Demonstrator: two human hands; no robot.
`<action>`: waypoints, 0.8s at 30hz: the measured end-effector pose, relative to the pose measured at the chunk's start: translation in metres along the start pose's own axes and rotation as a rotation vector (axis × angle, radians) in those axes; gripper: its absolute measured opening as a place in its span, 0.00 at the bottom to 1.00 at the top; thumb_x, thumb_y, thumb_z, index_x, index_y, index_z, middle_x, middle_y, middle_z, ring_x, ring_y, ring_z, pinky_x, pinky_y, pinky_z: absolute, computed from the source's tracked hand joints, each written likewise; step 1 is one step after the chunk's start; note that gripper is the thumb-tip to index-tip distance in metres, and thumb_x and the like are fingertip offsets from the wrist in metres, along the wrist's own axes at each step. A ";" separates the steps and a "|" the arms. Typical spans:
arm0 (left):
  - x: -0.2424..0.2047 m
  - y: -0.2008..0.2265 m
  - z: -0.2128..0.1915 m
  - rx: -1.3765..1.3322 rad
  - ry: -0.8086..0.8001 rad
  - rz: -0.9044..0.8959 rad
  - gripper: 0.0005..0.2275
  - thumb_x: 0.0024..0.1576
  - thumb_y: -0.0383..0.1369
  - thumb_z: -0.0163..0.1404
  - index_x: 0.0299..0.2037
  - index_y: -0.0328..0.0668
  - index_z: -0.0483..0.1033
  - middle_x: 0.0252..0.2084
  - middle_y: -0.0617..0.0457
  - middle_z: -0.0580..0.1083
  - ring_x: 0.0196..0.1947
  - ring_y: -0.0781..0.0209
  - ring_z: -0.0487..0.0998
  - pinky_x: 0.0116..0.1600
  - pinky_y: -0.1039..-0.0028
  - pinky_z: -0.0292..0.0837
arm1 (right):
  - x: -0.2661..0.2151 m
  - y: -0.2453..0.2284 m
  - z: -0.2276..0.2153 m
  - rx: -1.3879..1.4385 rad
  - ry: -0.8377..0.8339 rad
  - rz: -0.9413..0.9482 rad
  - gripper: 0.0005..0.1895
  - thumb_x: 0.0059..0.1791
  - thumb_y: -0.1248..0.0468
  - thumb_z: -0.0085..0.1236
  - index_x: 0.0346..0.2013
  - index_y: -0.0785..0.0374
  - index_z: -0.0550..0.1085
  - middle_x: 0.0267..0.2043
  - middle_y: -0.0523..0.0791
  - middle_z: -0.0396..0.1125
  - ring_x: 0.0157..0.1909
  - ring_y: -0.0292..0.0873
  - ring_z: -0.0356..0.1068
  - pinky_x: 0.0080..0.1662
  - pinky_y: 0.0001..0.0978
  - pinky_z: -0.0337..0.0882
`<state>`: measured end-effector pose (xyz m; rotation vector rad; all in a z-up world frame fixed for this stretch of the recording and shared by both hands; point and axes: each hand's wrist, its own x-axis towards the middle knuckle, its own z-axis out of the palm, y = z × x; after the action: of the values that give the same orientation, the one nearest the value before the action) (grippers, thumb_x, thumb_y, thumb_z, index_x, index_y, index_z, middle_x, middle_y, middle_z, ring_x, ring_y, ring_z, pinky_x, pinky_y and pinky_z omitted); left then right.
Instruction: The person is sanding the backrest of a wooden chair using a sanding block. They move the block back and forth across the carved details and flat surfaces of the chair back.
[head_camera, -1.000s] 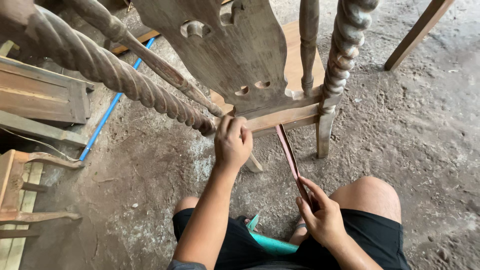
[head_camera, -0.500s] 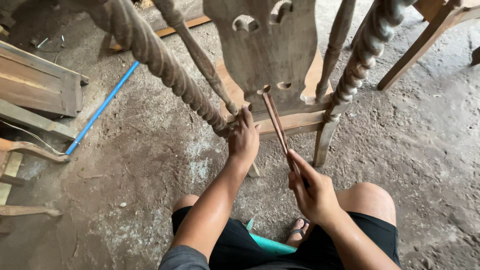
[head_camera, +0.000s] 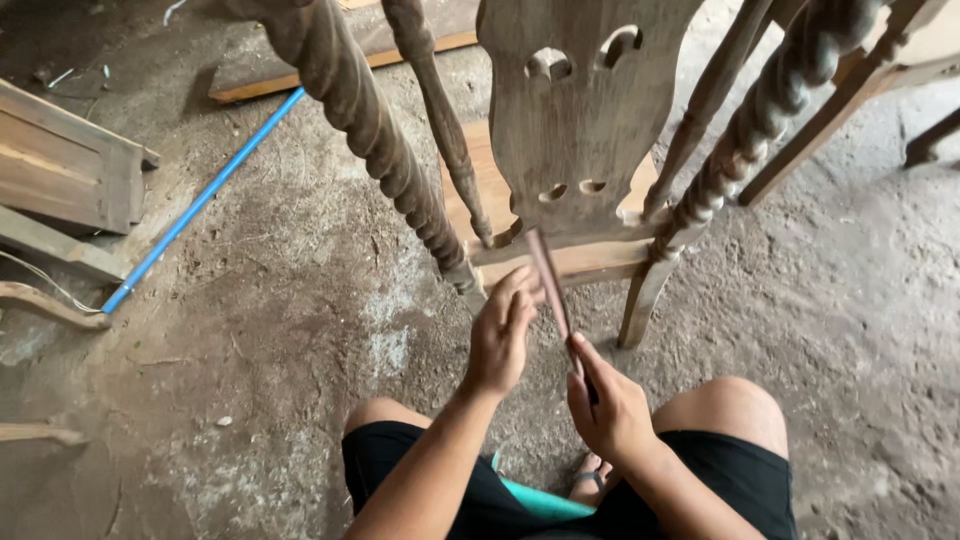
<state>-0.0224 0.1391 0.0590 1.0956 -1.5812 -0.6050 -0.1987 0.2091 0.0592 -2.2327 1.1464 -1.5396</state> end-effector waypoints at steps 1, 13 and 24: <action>-0.010 0.015 -0.009 -0.460 -0.050 -0.138 0.25 0.70 0.42 0.40 0.71 0.28 0.58 0.59 0.33 0.76 0.58 0.49 0.80 0.60 0.68 0.79 | -0.005 -0.002 0.001 -0.002 0.002 0.016 0.27 0.51 0.70 0.52 0.66 0.69 0.64 0.44 0.55 0.72 0.37 0.50 0.75 0.37 0.34 0.74; -0.035 0.060 -0.028 -0.690 0.001 -0.464 0.07 0.68 0.32 0.38 0.50 0.37 0.61 0.45 0.39 0.77 0.41 0.49 0.85 0.43 0.64 0.85 | -0.043 -0.027 -0.013 -0.187 -0.317 0.063 0.30 0.47 0.64 0.63 0.64 0.62 0.69 0.27 0.47 0.64 0.22 0.46 0.65 0.25 0.39 0.67; -0.036 0.069 -0.026 -0.820 -0.156 -0.389 0.09 0.69 0.31 0.37 0.57 0.40 0.58 0.54 0.35 0.75 0.50 0.45 0.82 0.53 0.60 0.82 | -0.044 -0.030 -0.032 -0.044 -0.332 0.282 0.36 0.46 0.57 0.62 0.67 0.64 0.64 0.33 0.52 0.69 0.26 0.53 0.71 0.30 0.43 0.72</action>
<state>-0.0214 0.2057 0.1071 0.7210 -1.0542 -1.4713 -0.2191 0.2677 0.0584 -2.1340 1.3273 -1.0014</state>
